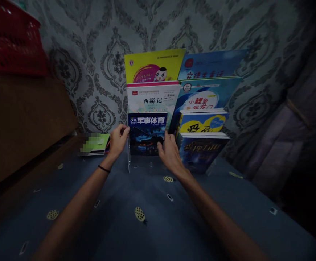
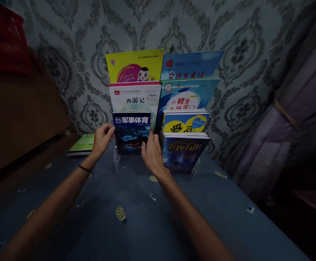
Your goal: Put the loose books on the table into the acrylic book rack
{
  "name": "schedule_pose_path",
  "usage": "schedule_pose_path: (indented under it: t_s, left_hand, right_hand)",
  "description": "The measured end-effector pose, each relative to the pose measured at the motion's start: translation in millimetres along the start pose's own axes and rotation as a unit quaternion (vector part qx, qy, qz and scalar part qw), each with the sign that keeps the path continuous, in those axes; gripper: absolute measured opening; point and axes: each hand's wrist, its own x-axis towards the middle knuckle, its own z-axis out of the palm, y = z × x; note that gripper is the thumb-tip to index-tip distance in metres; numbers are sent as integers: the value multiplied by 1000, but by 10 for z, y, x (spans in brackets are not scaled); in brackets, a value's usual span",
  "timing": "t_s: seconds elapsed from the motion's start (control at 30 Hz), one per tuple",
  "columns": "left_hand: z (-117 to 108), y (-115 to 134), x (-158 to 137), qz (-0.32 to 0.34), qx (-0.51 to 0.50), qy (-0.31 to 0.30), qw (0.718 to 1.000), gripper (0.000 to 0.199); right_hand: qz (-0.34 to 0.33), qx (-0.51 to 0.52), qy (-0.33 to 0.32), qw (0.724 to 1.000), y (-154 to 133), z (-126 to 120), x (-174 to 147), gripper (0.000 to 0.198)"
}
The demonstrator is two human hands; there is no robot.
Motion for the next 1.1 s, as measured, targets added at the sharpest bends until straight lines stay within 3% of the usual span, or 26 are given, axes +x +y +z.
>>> schedule_pose_path:
  t_s: [0.4, 1.1]
  left_hand:
    - [-6, 8, -74, 19, -3, 0, 1000, 17]
    - [-17, -56, -135, 1, -12, -3, 1000, 17]
  right_hand:
    - [-35, 5, 72, 997, -124, 34, -63, 68]
    - [-18, 13, 51, 998, -173, 0, -82, 60]
